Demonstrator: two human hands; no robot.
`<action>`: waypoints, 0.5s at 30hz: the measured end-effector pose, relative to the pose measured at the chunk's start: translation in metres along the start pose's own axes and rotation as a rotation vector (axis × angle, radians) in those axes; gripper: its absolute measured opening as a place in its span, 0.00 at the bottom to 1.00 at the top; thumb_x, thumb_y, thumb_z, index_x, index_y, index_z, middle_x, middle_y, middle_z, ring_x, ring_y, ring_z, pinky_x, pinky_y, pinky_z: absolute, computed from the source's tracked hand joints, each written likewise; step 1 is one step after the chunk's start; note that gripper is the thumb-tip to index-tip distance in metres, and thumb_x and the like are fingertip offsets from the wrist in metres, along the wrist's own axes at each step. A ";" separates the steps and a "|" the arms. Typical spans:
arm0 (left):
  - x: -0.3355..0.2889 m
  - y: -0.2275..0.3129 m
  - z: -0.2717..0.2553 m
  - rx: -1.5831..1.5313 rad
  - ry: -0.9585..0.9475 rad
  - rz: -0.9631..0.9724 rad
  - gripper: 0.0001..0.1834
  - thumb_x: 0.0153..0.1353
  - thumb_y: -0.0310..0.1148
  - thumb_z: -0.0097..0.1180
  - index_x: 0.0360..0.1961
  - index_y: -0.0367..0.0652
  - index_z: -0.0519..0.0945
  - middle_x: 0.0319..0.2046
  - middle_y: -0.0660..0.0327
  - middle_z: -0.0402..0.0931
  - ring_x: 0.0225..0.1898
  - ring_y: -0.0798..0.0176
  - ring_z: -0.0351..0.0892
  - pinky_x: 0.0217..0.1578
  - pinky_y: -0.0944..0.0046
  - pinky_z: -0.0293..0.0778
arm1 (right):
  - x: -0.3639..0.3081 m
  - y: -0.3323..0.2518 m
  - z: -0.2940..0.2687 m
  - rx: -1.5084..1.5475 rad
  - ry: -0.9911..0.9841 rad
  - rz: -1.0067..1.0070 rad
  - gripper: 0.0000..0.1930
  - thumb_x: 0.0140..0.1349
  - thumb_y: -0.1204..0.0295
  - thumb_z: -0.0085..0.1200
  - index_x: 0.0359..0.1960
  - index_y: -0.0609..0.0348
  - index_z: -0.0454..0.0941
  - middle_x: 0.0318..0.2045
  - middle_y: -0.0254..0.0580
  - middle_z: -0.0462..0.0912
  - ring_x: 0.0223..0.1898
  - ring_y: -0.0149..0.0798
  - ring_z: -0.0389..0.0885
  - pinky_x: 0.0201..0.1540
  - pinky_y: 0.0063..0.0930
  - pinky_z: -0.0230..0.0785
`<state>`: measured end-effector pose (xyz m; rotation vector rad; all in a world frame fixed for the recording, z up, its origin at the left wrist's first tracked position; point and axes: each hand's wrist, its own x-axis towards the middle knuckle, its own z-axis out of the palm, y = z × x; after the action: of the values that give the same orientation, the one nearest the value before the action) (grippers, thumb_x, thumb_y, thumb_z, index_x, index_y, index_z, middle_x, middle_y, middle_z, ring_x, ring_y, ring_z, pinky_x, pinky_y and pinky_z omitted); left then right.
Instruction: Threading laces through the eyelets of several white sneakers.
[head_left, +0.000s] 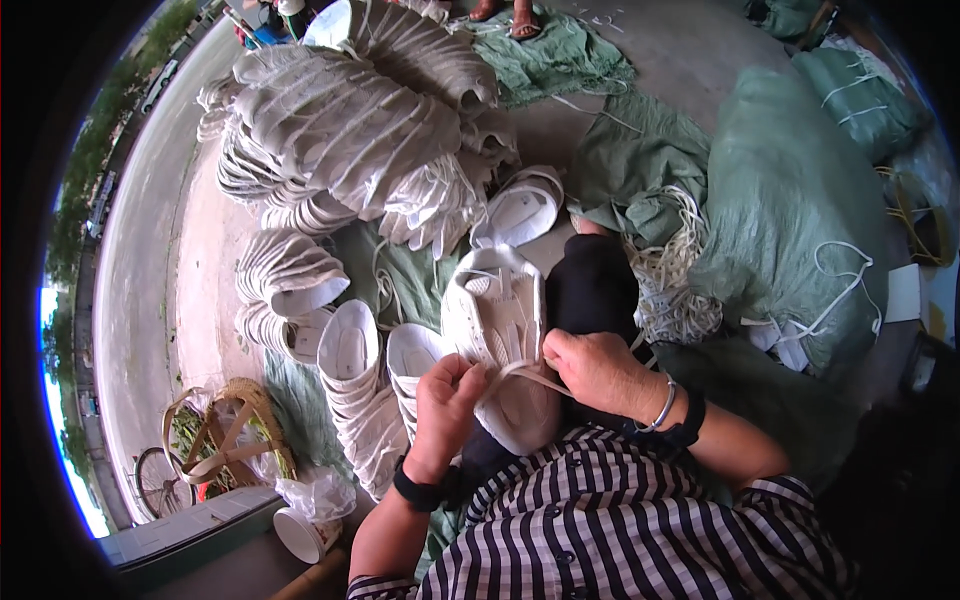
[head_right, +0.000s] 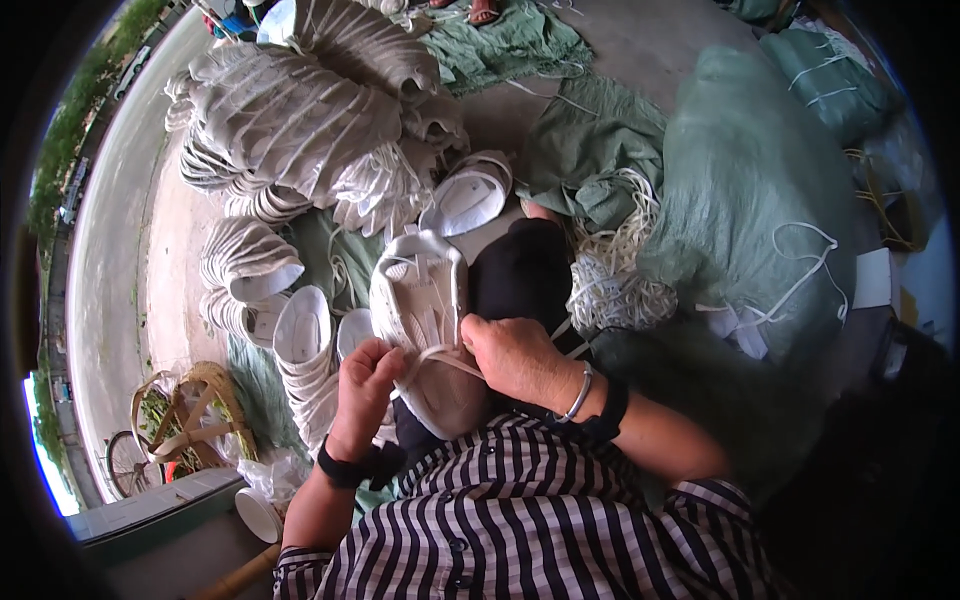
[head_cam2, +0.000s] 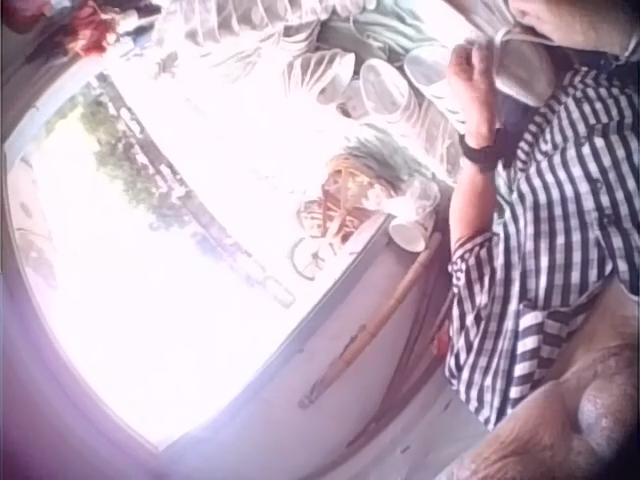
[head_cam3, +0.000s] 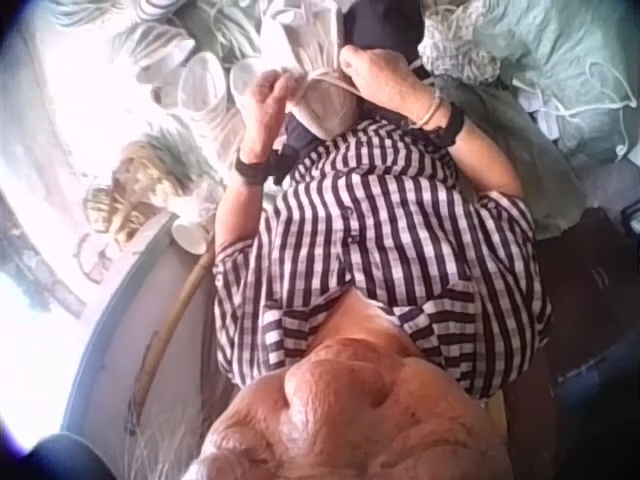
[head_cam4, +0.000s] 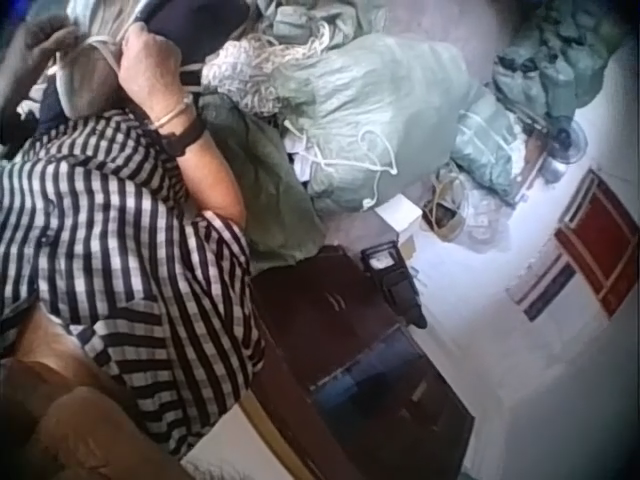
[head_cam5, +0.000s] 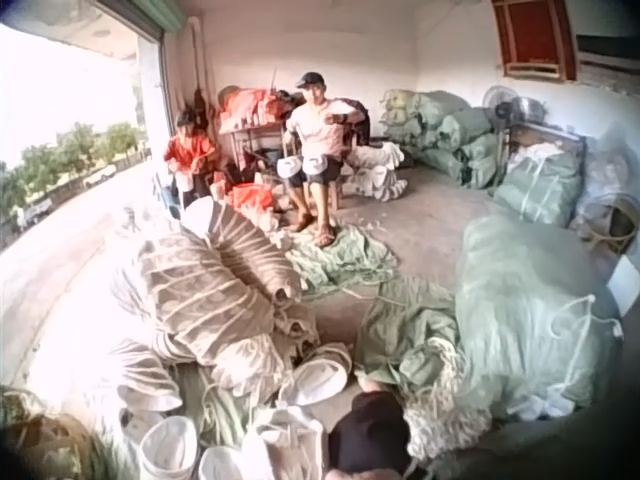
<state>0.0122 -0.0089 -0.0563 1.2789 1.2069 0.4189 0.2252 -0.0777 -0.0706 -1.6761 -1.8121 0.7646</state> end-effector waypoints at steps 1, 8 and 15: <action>0.000 0.003 -0.002 -0.188 -0.073 -0.023 0.12 0.61 0.35 0.55 0.26 0.36 0.75 0.24 0.68 0.74 0.27 0.76 0.68 0.30 0.72 0.65 | 0.000 -0.001 0.000 -0.008 0.006 -0.003 0.01 0.59 0.76 0.46 0.32 0.57 0.70 0.20 0.48 0.77 0.24 0.54 0.79 0.25 0.44 0.70; 0.003 0.017 0.008 0.978 0.183 0.715 0.05 0.45 0.27 0.57 0.21 0.44 0.71 0.23 0.59 0.70 0.30 0.52 0.72 0.29 0.55 0.70 | -0.002 -0.008 -0.004 -0.083 -0.008 -0.013 0.02 0.59 0.76 0.48 0.32 0.58 0.69 0.18 0.48 0.77 0.23 0.51 0.80 0.24 0.42 0.71; 0.006 0.039 -0.020 1.254 -0.101 0.919 0.03 0.49 0.32 0.56 0.28 0.52 0.76 0.26 0.66 0.70 0.34 0.60 0.70 0.36 0.59 0.67 | 0.005 -0.023 -0.029 -0.338 0.028 -0.250 0.07 0.55 0.72 0.50 0.35 0.55 0.71 0.32 0.43 0.75 0.32 0.45 0.78 0.30 0.35 0.72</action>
<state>0.0114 0.0188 -0.0211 2.9145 0.6535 0.1916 0.2303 -0.0729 -0.0332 -1.6030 -2.1718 0.3403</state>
